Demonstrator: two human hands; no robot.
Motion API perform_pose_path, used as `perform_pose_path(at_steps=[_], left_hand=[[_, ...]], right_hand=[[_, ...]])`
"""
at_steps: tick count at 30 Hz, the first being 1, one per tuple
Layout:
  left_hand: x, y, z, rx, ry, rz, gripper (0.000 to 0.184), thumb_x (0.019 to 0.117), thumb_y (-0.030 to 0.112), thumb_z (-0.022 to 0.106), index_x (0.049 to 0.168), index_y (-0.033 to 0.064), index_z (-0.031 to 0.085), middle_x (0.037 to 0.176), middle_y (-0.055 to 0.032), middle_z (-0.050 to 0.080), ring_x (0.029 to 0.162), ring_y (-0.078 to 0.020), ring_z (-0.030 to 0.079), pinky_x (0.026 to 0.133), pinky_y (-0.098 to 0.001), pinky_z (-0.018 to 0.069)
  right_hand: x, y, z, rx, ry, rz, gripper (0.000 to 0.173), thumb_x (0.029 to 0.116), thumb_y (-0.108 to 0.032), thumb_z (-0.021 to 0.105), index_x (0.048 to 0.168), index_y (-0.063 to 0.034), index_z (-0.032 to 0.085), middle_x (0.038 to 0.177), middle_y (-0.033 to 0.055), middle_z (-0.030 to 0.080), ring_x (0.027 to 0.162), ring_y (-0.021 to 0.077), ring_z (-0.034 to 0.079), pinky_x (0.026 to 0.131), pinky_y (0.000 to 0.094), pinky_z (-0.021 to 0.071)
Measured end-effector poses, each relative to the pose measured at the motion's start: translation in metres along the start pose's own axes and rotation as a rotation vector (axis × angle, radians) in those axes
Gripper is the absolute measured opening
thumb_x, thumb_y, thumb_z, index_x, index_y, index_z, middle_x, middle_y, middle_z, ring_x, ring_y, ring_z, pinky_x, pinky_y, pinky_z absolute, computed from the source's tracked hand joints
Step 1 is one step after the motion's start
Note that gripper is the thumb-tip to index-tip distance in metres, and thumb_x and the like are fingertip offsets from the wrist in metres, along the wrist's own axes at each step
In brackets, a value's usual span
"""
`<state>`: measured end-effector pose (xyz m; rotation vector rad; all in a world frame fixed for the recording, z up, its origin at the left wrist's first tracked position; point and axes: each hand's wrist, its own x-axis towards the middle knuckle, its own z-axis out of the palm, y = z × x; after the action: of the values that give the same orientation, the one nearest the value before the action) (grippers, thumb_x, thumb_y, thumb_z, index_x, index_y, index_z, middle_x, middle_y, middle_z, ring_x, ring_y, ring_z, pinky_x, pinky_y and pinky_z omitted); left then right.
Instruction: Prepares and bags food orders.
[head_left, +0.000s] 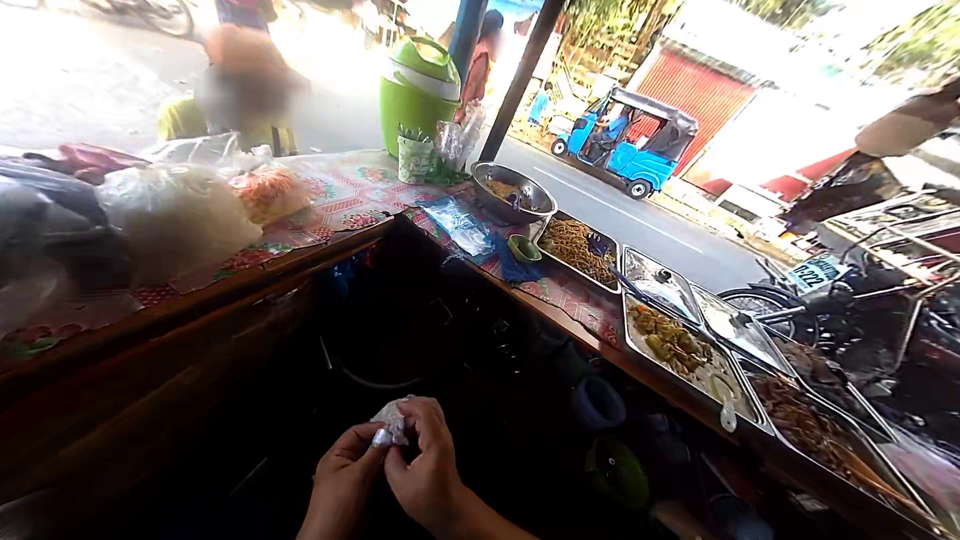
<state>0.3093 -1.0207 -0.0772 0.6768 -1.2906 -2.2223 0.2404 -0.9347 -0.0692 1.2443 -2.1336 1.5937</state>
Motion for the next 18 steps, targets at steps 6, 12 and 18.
perform_pose_path(at_steps=[6, 12, 18], left_hand=[[0.036, -0.008, 0.077, 0.096, -0.100, -0.103, 0.008, 0.0923, -0.005, 0.065, 0.091, 0.0027, 0.064, 0.072, 0.0001, 0.069, 0.065, -0.0080, 0.069, 0.065, -0.0255, 0.0605], [0.062, -0.031, 0.128, -0.010, -0.247, -0.235, 0.026, 0.0982, 0.001, 0.049, 0.077, 0.0094, 0.060, 0.068, 0.0008, 0.067, 0.063, -0.0075, 0.067, 0.064, -0.0246, 0.0583], [0.074, -0.061, 0.152, 0.144, -0.385, 0.125, 0.013, 0.0959, 0.010, 0.064, 0.085, 0.0085, 0.071, 0.082, 0.0052, 0.070, 0.075, -0.0041, 0.069, 0.073, -0.0243, 0.0610]], right_hand=[[0.042, 0.050, -0.071, 0.177, -0.012, 0.274, 0.057, 0.0746, 0.011, 0.061, 0.130, 0.0152, 0.048, 0.107, 0.0164, 0.063, 0.085, 0.0059, 0.066, 0.076, 0.0195, 0.0562], [0.053, 0.100, -0.129, 0.369, -0.088, 0.315, 0.036, 0.0799, 0.013, 0.067, 0.113, 0.0066, 0.053, 0.097, 0.0046, 0.070, 0.081, 0.0015, 0.069, 0.074, 0.0195, 0.0584], [0.047, 0.129, -0.164, 0.106, -0.049, 0.005, 0.014, 0.0801, -0.001, 0.066, 0.093, 0.0033, 0.071, 0.113, 0.0159, 0.065, 0.107, 0.0081, 0.064, 0.088, 0.0161, 0.0542]])
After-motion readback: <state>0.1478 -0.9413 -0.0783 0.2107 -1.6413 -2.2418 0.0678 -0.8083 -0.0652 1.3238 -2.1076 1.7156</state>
